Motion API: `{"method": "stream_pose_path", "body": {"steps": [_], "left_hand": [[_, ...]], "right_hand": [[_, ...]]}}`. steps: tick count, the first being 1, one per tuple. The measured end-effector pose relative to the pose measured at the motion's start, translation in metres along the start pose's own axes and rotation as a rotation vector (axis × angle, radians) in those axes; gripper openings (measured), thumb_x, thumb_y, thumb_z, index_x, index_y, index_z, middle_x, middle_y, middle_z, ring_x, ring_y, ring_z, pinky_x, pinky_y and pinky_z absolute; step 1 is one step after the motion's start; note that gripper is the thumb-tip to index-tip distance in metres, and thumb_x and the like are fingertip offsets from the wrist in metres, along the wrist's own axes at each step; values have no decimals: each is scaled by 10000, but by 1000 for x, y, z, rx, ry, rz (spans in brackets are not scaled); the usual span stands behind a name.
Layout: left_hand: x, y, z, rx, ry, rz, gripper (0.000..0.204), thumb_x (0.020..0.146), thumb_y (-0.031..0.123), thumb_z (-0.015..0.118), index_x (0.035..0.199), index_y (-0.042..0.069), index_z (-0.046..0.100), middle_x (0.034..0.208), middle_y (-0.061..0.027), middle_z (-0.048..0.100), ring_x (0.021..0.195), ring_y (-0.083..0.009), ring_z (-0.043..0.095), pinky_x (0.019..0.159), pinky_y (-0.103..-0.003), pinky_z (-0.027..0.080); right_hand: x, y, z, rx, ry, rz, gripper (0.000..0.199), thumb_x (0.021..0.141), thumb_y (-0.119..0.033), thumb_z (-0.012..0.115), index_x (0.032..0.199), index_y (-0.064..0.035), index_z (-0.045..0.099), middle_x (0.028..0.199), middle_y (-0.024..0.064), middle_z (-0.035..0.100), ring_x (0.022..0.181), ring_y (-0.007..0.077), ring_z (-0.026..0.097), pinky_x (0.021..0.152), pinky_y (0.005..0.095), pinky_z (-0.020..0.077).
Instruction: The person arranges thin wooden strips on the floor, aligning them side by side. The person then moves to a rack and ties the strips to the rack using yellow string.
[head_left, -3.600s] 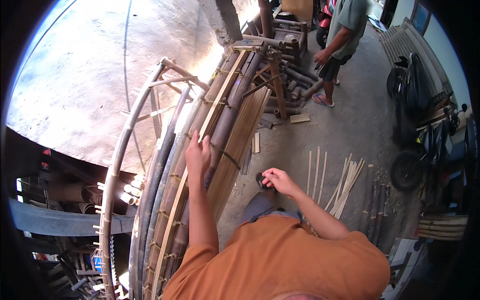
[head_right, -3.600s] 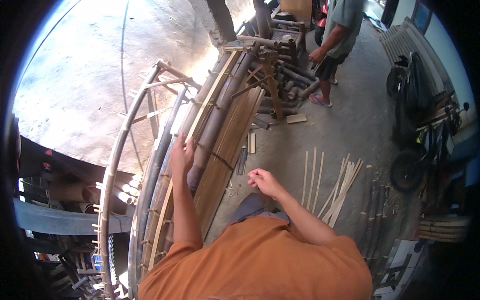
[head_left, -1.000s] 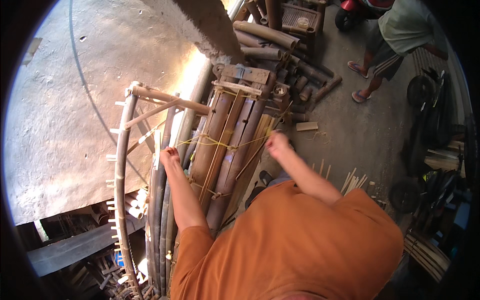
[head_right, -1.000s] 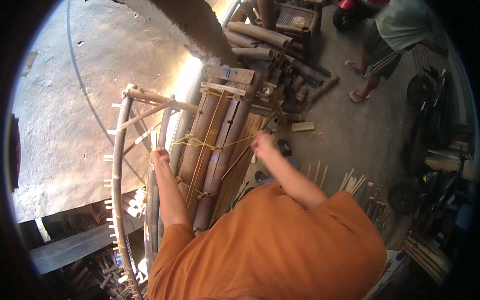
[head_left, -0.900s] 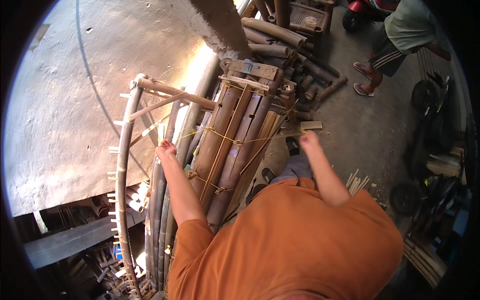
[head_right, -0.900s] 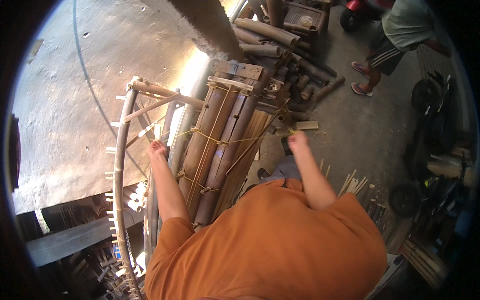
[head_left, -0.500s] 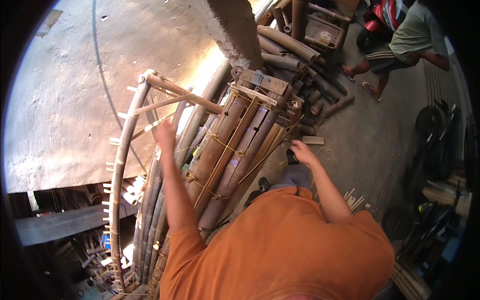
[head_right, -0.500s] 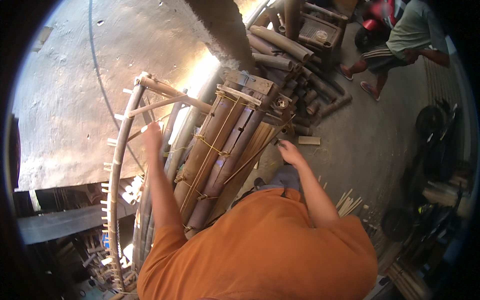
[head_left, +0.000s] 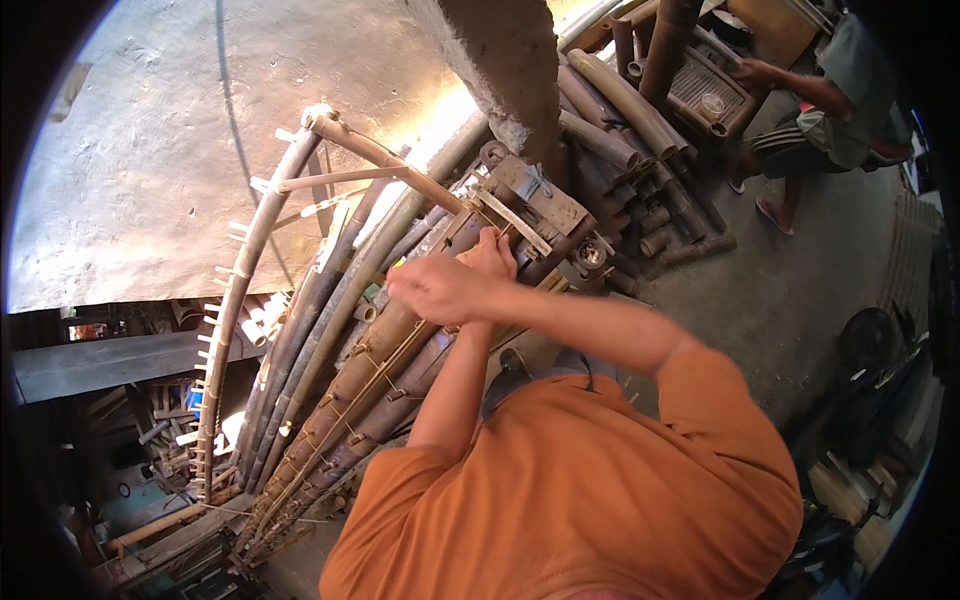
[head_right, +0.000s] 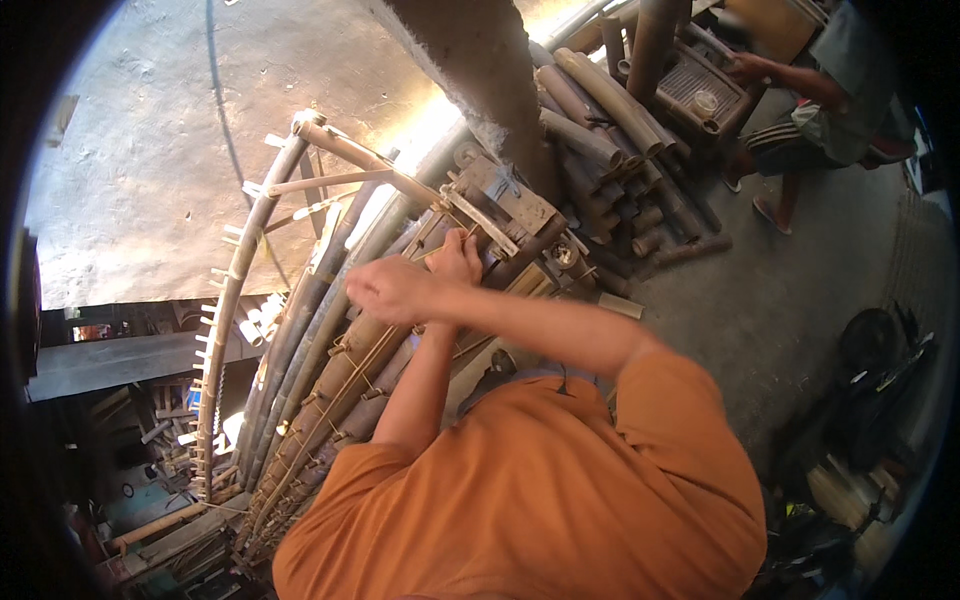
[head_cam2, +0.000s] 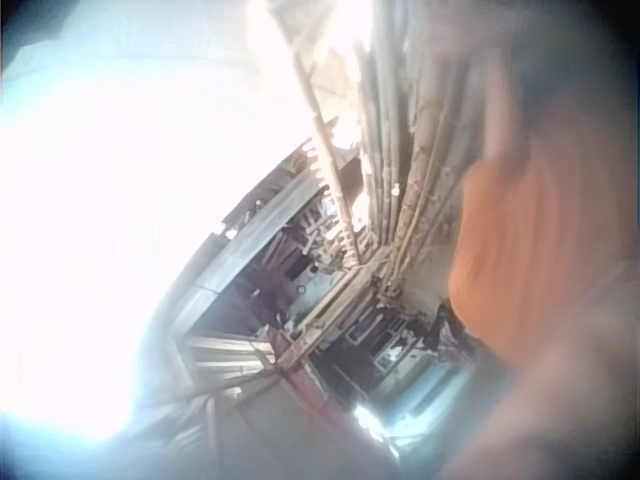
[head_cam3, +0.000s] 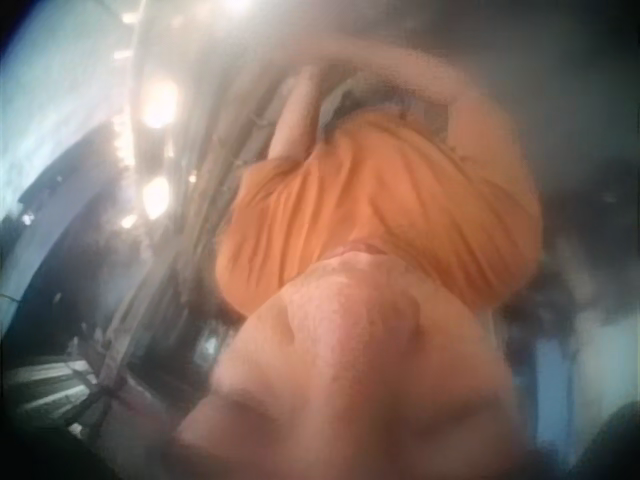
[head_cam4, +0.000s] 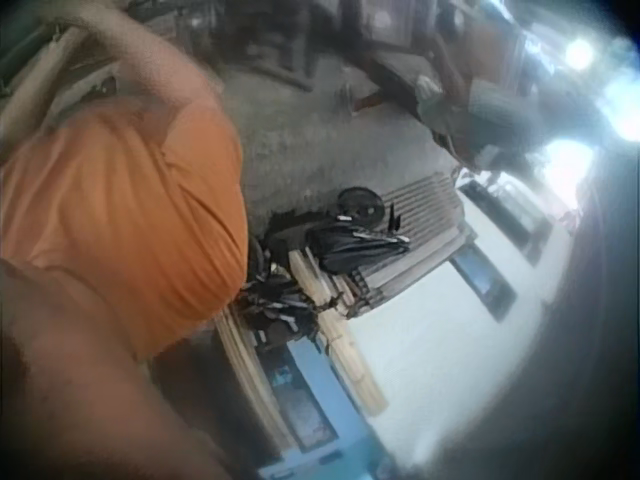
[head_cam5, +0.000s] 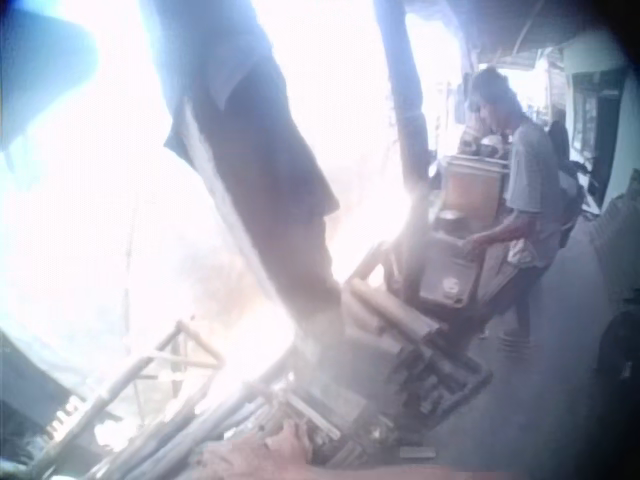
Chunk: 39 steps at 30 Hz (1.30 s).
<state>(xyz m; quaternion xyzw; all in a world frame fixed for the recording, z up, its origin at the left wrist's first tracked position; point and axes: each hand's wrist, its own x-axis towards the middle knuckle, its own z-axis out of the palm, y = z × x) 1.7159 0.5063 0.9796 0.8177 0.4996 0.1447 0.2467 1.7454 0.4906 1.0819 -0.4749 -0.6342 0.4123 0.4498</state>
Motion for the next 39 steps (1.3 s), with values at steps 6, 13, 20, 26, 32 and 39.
{"method": "stream_pose_path", "body": {"steps": [6,13,20,26,32,39], "left_hand": [[4,-23,23,-142,55,104,234,972,224,549,1067,76,703,875,-184,707,834,-350,662,764,-484,393],[1,-32,36,-83,264,159,207,983,220,565,1062,89,706,913,-156,712,879,-313,654,825,-441,396],[33,-2,-1,-417,205,94,200,974,221,578,1005,79,715,790,-72,694,704,-170,617,692,-374,416],[170,-75,-11,-469,295,-17,324,974,263,530,956,-12,700,712,-144,678,669,-247,649,654,-396,503],[154,-80,32,73,152,-1,325,936,263,514,906,-3,698,900,-271,689,900,-447,666,817,-514,518],[115,-158,-68,1,-70,104,374,969,279,490,1064,-31,678,916,-247,704,921,-409,677,845,-452,520]], "right_hand": [[64,136,-81,-1141,46,62,410,966,-442,496,1000,-118,744,796,165,657,818,360,640,840,422,477],[-33,60,-106,-64,-473,79,366,963,-328,500,858,-11,649,765,211,641,822,391,637,725,456,491],[-138,122,-60,-214,-119,49,435,979,-260,508,632,-10,591,654,210,587,730,400,580,869,461,456],[-141,92,-48,-268,-24,-75,418,974,-247,521,625,-20,565,692,182,596,734,392,576,828,458,457],[-164,131,-52,-357,59,-8,347,927,-223,532,668,-12,624,698,196,623,751,396,592,842,434,484],[-143,93,24,-896,-39,202,245,857,-245,587,740,-52,682,736,148,671,800,368,628,960,447,440]]}}
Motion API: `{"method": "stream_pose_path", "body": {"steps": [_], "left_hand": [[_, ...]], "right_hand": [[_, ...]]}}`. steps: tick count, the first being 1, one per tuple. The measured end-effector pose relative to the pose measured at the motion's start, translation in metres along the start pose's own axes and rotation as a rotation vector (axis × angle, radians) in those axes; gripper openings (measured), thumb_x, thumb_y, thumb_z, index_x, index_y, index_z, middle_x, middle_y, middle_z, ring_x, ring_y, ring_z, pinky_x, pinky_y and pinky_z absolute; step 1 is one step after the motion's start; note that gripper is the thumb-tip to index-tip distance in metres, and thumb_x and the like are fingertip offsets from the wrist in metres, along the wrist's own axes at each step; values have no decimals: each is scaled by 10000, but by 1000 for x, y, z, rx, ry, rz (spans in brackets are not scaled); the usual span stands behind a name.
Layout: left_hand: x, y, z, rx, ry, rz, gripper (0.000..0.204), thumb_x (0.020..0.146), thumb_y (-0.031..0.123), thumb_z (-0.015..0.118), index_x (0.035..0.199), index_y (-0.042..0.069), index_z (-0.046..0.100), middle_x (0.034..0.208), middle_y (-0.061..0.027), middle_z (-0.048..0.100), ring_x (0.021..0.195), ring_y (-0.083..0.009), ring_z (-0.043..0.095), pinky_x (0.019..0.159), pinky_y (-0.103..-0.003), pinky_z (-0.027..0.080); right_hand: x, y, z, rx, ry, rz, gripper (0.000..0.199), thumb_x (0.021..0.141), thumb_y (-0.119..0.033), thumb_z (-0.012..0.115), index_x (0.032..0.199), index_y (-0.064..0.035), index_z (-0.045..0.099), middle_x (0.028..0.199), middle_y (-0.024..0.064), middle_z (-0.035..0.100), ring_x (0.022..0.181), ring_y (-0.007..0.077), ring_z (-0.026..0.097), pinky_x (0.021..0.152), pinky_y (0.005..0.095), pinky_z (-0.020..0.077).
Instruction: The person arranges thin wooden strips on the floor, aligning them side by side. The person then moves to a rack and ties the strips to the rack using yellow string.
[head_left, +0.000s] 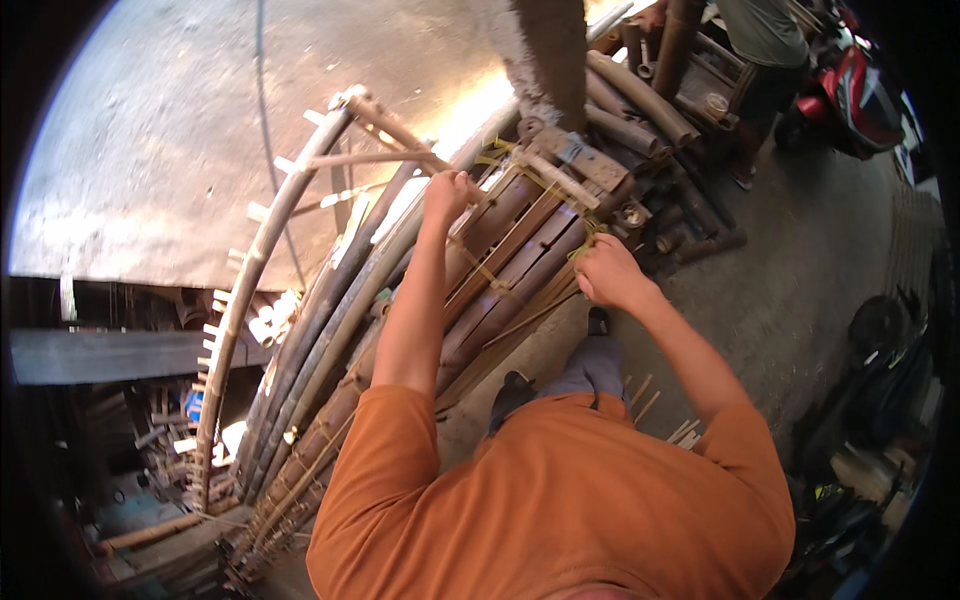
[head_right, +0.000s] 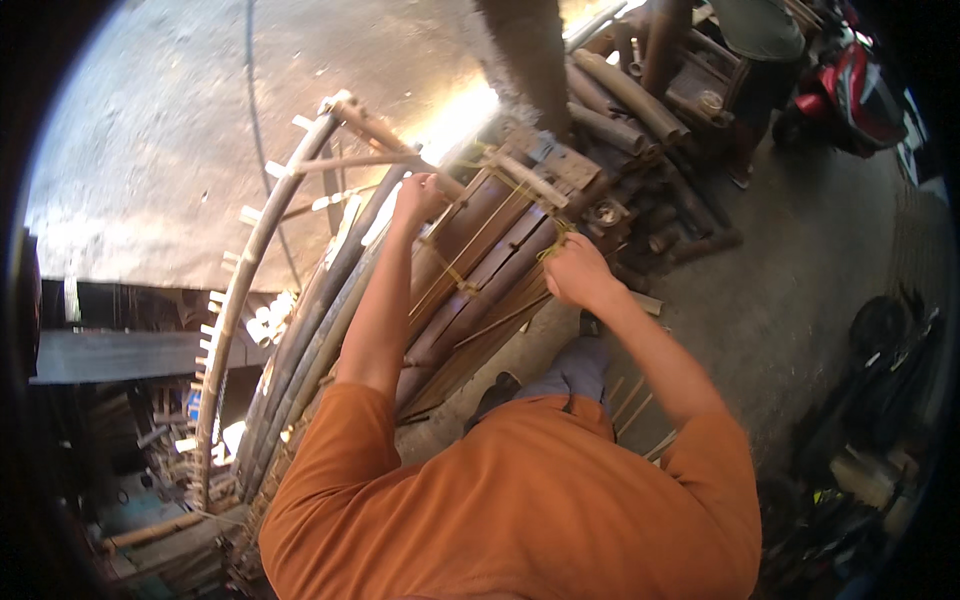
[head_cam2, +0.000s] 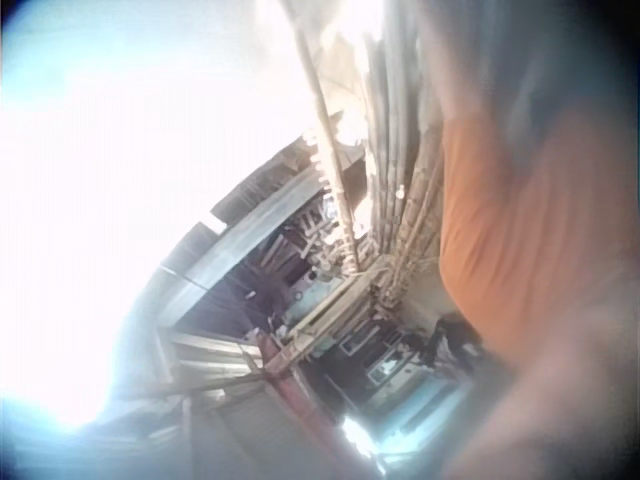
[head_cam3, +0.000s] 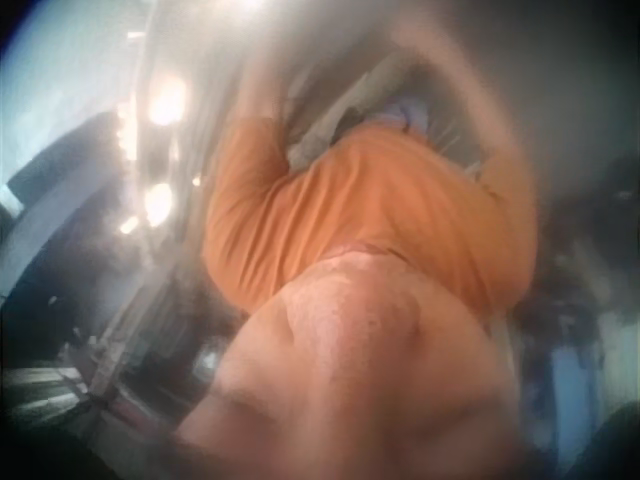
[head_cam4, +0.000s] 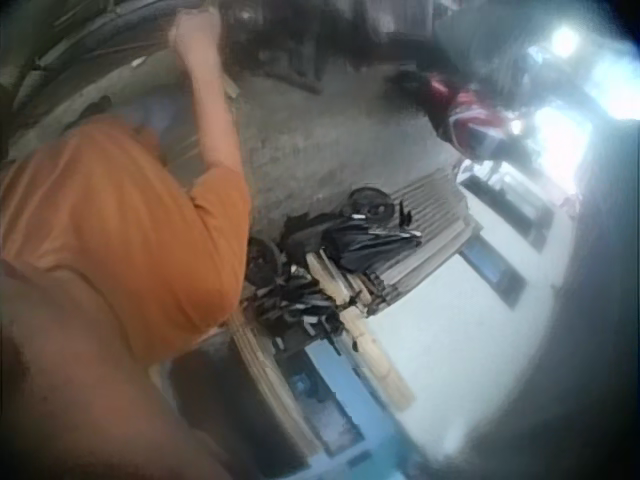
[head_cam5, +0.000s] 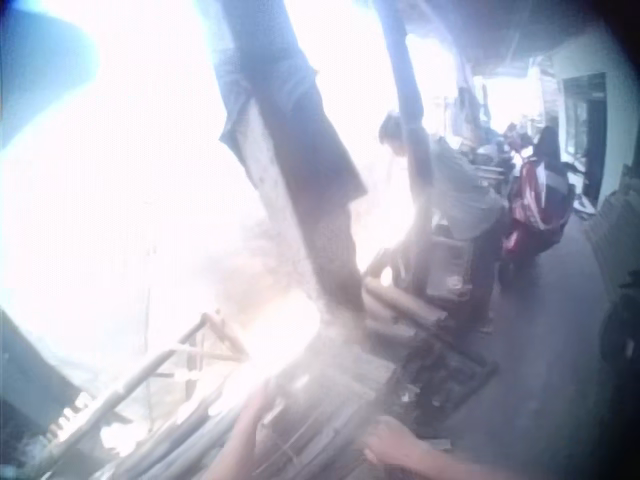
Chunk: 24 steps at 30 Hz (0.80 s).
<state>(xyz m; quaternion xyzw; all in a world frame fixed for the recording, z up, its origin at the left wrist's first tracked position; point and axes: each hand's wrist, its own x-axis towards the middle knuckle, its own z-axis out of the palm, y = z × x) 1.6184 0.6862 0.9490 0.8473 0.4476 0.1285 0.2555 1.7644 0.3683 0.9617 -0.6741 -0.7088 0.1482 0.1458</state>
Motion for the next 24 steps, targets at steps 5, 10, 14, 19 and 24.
{"method": "stream_pose_path", "body": {"steps": [5,10,14,19,24], "left_hand": [[-146,-58,-108,48,116,-19,319,979,243,486,967,-38,636,940,-249,686,942,-418,657,810,-455,511],[-286,-130,-99,-51,-328,-136,363,931,259,599,1202,18,620,1135,-246,666,1108,-388,620,1022,-466,419],[-297,-89,-86,140,-142,-131,314,894,258,656,1154,89,603,1136,-196,639,1133,-323,589,899,-597,338],[-298,-127,-40,72,331,27,315,978,336,524,1113,83,656,1001,-191,674,1000,-359,628,890,-586,338],[-292,-101,-78,-183,-95,-180,333,1004,299,471,1083,69,699,971,-225,694,971,-395,649,886,-524,363]], "right_hand": [[-35,-148,60,729,-325,-171,340,893,-312,595,1092,-52,685,1077,190,688,1021,310,642,949,403,467],[0,-250,137,2171,-368,787,329,1001,-334,525,1225,-112,620,1154,46,658,967,145,615,919,317,474],[77,-273,159,1924,1044,306,249,1000,-310,481,962,-105,617,962,52,647,802,143,589,776,329,497],[174,-327,83,619,4,-88,447,996,-435,414,804,-89,624,954,145,685,810,272,616,778,495,475],[224,-239,101,258,-56,-112,543,1006,-502,385,900,-62,684,796,143,691,694,292,597,700,441,474]]}}
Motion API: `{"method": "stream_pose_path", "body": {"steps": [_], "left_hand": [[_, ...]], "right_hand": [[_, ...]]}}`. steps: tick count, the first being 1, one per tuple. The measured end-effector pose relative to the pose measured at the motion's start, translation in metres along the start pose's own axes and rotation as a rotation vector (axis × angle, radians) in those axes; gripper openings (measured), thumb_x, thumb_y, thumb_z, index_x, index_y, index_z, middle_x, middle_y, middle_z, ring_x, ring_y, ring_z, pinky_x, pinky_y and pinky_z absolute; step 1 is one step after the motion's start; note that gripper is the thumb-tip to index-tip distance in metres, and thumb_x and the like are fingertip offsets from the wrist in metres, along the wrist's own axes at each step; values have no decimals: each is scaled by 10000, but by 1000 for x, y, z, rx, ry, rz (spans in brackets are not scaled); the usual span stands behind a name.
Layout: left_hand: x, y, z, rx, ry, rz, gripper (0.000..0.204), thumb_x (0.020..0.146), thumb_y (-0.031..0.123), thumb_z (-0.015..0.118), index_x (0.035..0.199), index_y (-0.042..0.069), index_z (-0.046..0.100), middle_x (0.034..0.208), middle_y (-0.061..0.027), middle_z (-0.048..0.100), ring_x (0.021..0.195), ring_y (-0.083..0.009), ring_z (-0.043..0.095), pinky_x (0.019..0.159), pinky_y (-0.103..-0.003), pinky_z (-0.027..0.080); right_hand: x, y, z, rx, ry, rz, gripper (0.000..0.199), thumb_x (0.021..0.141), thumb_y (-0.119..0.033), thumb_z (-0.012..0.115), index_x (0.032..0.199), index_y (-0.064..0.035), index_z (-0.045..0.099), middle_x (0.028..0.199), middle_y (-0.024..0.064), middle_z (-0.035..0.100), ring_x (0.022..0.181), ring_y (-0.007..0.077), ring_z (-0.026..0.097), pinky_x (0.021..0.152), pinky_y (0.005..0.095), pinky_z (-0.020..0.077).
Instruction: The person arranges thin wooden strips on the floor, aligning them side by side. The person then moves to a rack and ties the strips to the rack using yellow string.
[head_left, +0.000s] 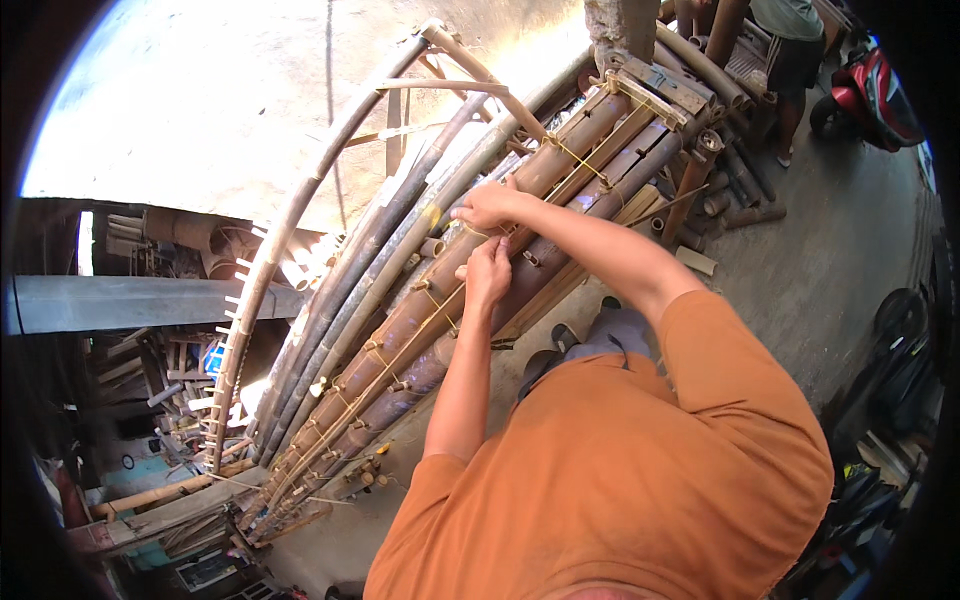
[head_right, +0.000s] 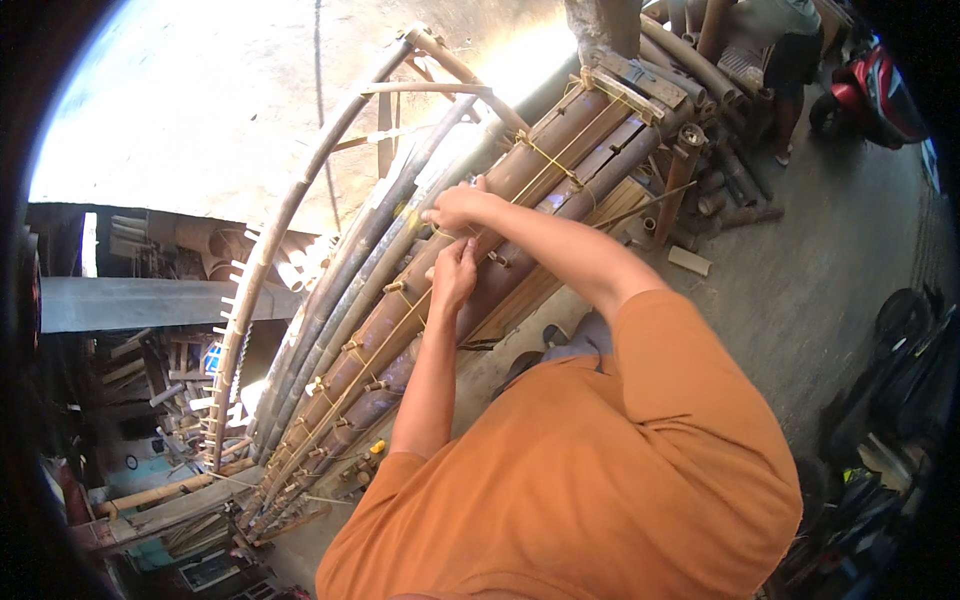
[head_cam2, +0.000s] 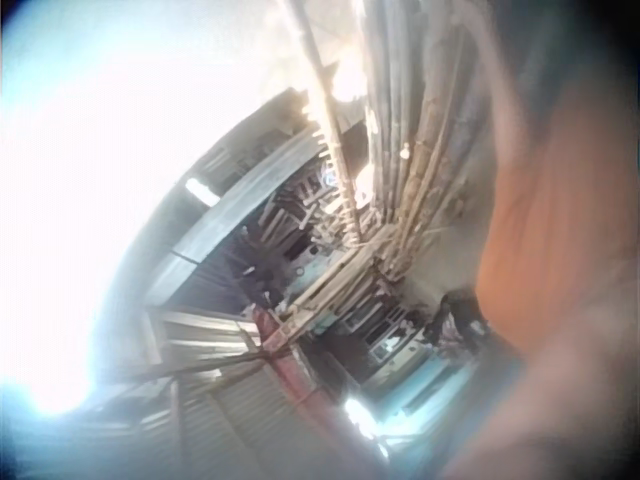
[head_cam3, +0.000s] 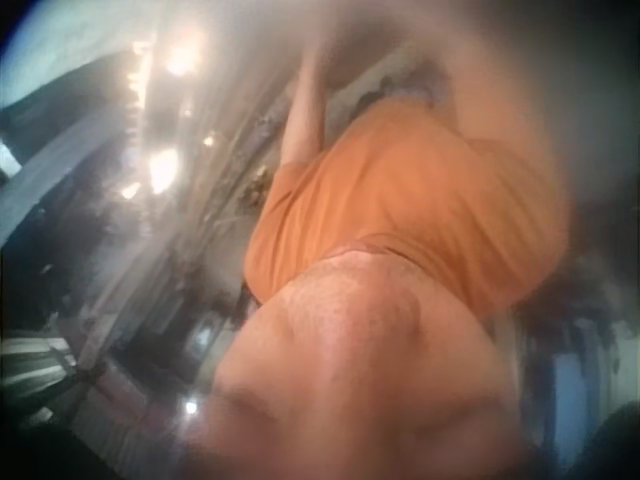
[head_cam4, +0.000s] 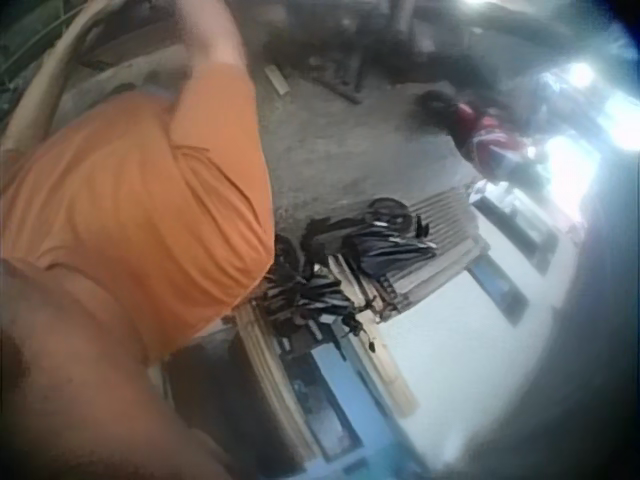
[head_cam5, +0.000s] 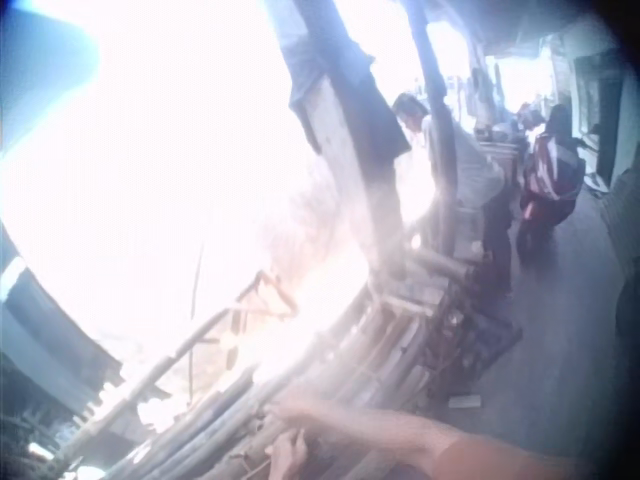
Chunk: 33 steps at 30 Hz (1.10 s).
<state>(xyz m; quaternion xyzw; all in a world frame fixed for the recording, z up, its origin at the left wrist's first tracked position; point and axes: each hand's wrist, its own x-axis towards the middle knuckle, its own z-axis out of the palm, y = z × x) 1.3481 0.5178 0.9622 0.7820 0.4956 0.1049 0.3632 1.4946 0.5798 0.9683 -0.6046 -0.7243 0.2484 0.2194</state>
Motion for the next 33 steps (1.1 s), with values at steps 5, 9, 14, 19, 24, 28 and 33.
{"method": "stream_pose_path", "body": {"steps": [5,9,14,19,24,28,33], "left_hand": [[-4,-11,2,12,79,4,319,1003,328,496,1042,100,716,908,-194,706,882,-356,667,815,-475,405],[-7,17,-4,40,114,-32,279,998,317,538,1021,120,734,839,-126,712,864,-291,677,822,-395,472],[70,50,-55,-636,237,232,293,1034,226,509,997,-2,689,740,-3,621,667,-73,515,657,-244,408],[146,-62,-17,166,456,169,350,988,225,461,942,-32,694,879,-243,688,810,-402,661,746,-469,507],[132,-84,-43,-5,19,12,366,977,288,486,898,2,700,914,-268,686,878,-421,663,807,-494,495],[50,-76,-106,237,126,171,360,992,274,478,1047,-21,676,935,-214,709,866,-388,666,780,-445,501],[-74,-118,-118,234,42,87,409,972,212,519,1313,-9,474,1065,-281,665,1032,-425,637,889,-469,478]], "right_hand": [[-110,-68,-70,684,-168,-279,437,992,-338,491,738,-15,637,667,189,629,597,288,556,652,420,479],[-206,1,84,240,226,-360,465,971,-309,537,629,6,564,613,220,570,573,382,529,610,482,443],[-203,-22,47,636,-102,40,435,973,-305,532,663,-2,581,639,178,612,609,329,606,603,474,437],[-278,41,23,1728,508,-27,340,993,-274,531,703,-105,585,715,20,623,666,191,585,875,445,507],[-410,102,119,2193,1651,160,461,1002,-495,448,871,-81,602,946,122,655,905,284,625,955,489,486],[-336,-18,215,2377,793,852,691,970,-640,393,1363,-73,439,1218,195,571,1074,344,599,971,552,482],[-192,-156,205,2276,141,763,520,970,-539,517,1166,-66,607,1066,110,647,948,192,620,872,382,516]]}}
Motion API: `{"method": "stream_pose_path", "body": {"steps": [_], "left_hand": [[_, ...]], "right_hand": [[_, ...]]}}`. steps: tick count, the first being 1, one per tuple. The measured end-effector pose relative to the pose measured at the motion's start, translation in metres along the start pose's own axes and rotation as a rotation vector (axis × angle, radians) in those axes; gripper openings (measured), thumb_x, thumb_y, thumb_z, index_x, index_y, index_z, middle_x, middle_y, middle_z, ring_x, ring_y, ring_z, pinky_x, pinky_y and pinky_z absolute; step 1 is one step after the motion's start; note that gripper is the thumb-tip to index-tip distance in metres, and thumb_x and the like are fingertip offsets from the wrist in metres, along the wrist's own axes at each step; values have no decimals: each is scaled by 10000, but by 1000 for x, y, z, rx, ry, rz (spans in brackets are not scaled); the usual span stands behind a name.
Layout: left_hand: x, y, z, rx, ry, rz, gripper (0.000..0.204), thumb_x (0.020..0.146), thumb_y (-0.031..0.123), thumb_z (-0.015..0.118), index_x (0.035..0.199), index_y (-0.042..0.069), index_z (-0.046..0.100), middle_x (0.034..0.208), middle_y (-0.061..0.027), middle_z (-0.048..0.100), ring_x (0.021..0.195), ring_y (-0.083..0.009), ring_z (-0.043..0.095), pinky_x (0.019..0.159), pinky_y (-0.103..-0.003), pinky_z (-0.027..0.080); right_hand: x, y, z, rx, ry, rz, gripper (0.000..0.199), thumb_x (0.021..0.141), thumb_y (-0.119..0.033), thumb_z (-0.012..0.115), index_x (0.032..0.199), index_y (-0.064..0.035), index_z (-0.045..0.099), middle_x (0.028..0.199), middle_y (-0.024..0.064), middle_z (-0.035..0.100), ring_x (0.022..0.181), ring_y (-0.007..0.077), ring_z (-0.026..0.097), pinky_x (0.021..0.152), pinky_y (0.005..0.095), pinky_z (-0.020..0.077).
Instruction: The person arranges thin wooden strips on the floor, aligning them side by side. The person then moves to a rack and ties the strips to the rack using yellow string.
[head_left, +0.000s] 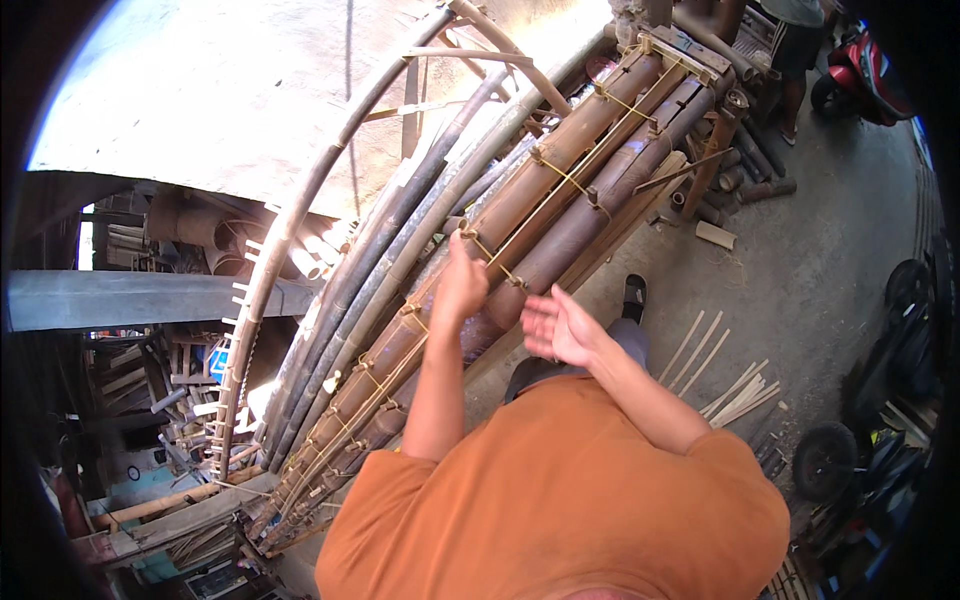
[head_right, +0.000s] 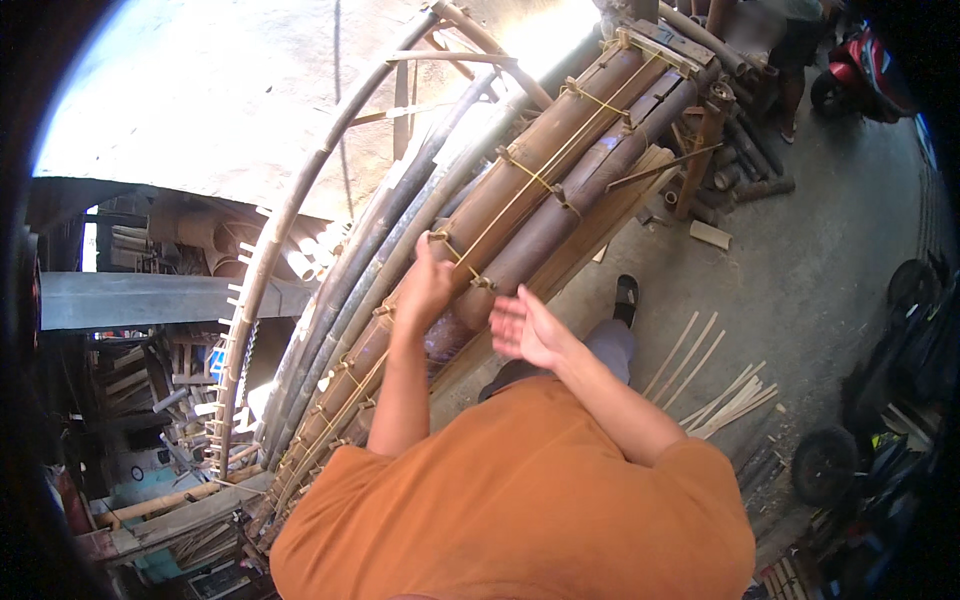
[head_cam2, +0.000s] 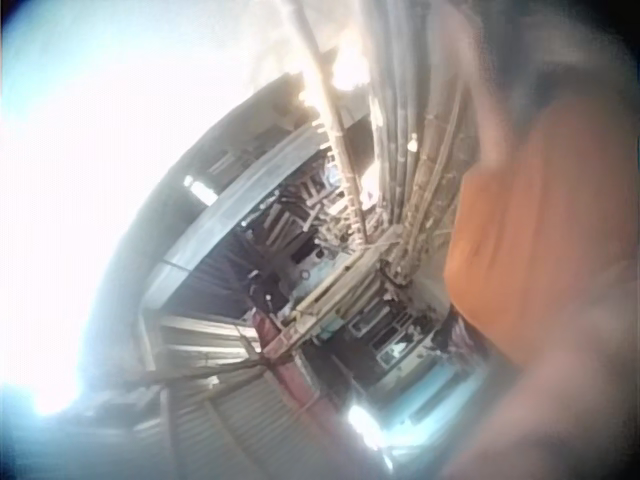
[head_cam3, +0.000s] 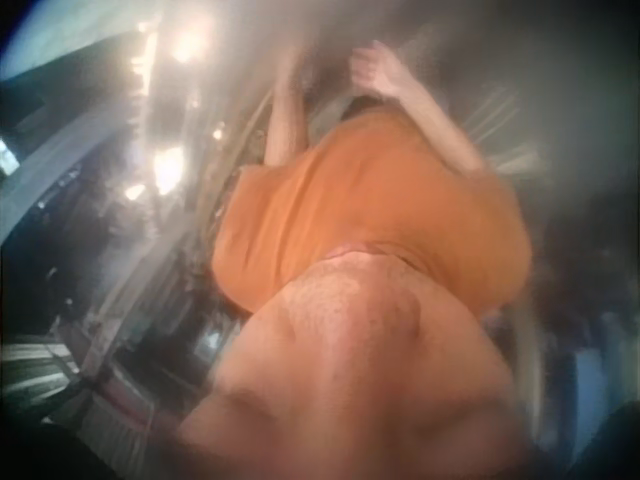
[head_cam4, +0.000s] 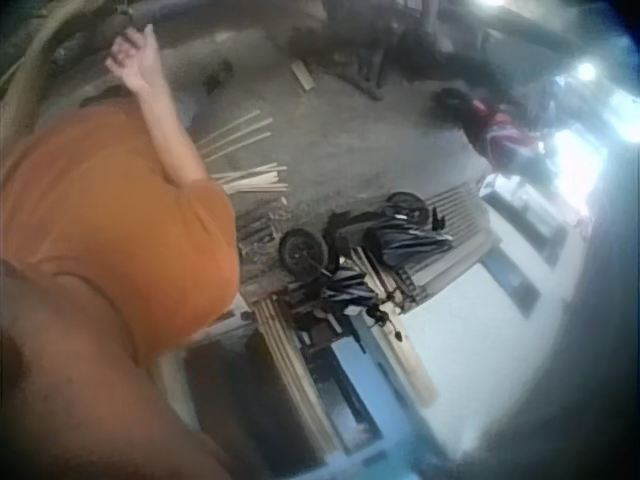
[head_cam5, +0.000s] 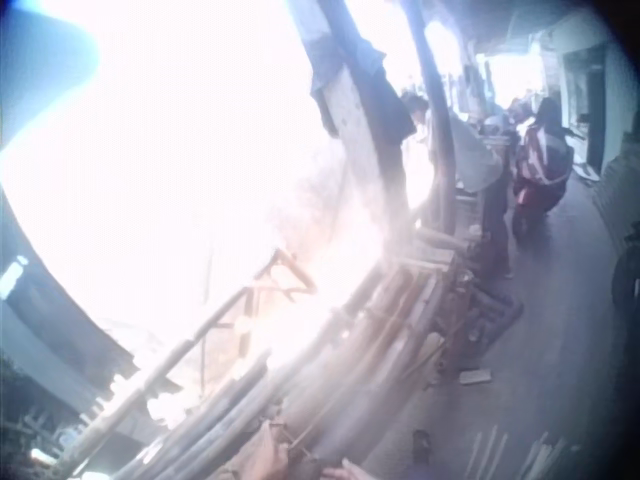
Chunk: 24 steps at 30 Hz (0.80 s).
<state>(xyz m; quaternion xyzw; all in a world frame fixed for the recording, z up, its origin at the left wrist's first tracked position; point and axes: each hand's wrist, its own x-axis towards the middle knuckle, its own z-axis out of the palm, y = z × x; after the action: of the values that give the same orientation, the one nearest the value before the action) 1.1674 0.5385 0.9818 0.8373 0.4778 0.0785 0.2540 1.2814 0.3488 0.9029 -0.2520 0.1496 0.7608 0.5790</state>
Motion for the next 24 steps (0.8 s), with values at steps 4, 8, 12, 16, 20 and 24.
{"method": "stream_pose_path", "body": {"steps": [4,8,12,16,20,24], "left_hand": [[-20,-17,11,-234,-95,-36,468,918,245,622,1316,45,478,1137,-236,676,1077,-408,642,1007,-547,385],[-15,-53,64,-178,106,36,378,916,288,645,1202,49,583,1049,-179,700,1009,-365,658,913,-490,450],[-12,-61,86,-36,170,218,404,976,270,534,1333,82,512,1429,-210,476,1325,-312,455,1034,-475,363],[-17,-17,39,-125,70,38,325,994,226,484,1246,53,594,1204,-237,622,1139,-383,587,965,-522,402],[-25,-6,37,-302,163,28,283,1011,242,484,1055,47,685,972,-217,694,948,-397,655,820,-517,446],[-25,-16,45,-152,249,-8,267,1018,241,484,1055,70,686,944,-165,708,923,-373,657,843,-466,447]], "right_hand": [[45,4,88,-151,139,-1019,249,1022,-305,462,935,-119,602,825,-8,608,775,111,566,723,275,450],[28,20,181,-888,-137,-1441,302,1046,-275,431,851,-75,544,827,96,617,795,228,592,755,367,478],[37,-1,252,-1839,-654,-511,435,1004,-422,476,990,-31,666,947,141,668,885,327,626,804,432,494],[95,-66,214,-2474,8,-715,552,965,-519,505,1032,-9,705,944,181,702,883,355,658,845,425,497],[138,-101,158,-2008,-405,-621,569,957,-509,492,904,18,702,783,201,679,713,296,641,703,385,492],[13,-63,163,-1573,-750,-573,379,959,-245,465,740,38,590,708,234,611,617,314,525,675,456,466]]}}
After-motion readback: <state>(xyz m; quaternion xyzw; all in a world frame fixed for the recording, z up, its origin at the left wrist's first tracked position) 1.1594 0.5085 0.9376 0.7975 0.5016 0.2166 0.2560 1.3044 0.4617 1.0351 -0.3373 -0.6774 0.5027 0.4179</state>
